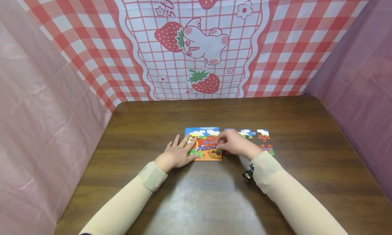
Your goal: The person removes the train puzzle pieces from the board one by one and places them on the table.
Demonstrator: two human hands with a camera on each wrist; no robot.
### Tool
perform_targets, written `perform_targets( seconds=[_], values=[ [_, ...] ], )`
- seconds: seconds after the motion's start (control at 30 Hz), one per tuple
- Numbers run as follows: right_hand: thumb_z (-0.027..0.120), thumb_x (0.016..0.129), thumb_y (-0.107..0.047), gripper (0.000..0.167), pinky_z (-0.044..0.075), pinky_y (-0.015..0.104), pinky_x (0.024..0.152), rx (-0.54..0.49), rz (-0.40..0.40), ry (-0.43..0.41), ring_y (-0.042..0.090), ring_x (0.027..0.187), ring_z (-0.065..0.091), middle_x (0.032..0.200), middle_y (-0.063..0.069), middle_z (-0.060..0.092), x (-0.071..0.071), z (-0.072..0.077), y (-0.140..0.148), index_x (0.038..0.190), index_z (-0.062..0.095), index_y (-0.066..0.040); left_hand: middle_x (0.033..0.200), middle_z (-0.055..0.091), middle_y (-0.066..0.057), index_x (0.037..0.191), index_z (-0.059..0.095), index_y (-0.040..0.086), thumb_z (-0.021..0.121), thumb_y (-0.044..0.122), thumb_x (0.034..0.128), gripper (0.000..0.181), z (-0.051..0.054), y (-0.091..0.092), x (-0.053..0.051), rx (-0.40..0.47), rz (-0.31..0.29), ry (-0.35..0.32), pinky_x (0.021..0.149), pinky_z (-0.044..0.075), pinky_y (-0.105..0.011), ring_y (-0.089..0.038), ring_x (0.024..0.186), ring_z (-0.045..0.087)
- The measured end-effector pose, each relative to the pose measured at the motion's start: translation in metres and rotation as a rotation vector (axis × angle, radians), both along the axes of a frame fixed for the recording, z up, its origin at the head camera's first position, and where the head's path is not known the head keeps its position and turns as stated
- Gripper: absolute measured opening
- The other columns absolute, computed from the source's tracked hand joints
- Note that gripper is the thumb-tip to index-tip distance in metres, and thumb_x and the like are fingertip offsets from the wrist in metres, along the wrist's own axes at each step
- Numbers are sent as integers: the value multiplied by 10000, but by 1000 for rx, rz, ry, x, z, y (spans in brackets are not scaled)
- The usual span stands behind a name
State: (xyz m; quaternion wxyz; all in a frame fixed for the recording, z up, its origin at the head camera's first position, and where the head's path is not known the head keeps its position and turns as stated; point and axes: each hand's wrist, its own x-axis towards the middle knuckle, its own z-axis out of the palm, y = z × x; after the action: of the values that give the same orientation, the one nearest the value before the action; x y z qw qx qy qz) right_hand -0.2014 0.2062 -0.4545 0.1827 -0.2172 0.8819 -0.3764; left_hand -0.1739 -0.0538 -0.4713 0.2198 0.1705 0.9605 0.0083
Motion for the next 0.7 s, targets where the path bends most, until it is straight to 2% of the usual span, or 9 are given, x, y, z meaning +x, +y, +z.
perform_targets(
  seconds=[0.17,0.37,0.5,0.7],
  values=[
    [735,949,-89,73,498,349,553,-57,-48,-46,287,648,617,808,71,727,4,6,18,995,749,-34,1689,-114,72,1623,-24,407,291,696,1016,742,0,1,-1,-18,8,-28,1185,94,-575,-379,1521,-60],
    [750,943,-125,53,474,320,521,-39,-93,-11,249,629,596,791,58,723,8,10,39,962,760,-76,1696,-75,58,1638,33,389,318,683,1021,741,1,0,0,6,-1,-10,1182,115,-578,-390,1522,-18],
    [751,944,-139,77,489,313,559,-38,-100,-14,214,666,602,834,45,733,12,12,54,962,766,-66,1695,-79,60,1638,31,389,311,684,1022,738,1,0,0,5,-2,-11,1182,115,-578,-389,1523,-19],
    [768,938,-194,148,460,297,535,-24,-124,-20,169,638,576,825,36,731,19,17,76,982,786,-54,1697,-75,55,1640,34,386,315,687,1019,744,1,0,0,10,-2,-10,1180,121,-583,-392,1522,-14]
  ],
)
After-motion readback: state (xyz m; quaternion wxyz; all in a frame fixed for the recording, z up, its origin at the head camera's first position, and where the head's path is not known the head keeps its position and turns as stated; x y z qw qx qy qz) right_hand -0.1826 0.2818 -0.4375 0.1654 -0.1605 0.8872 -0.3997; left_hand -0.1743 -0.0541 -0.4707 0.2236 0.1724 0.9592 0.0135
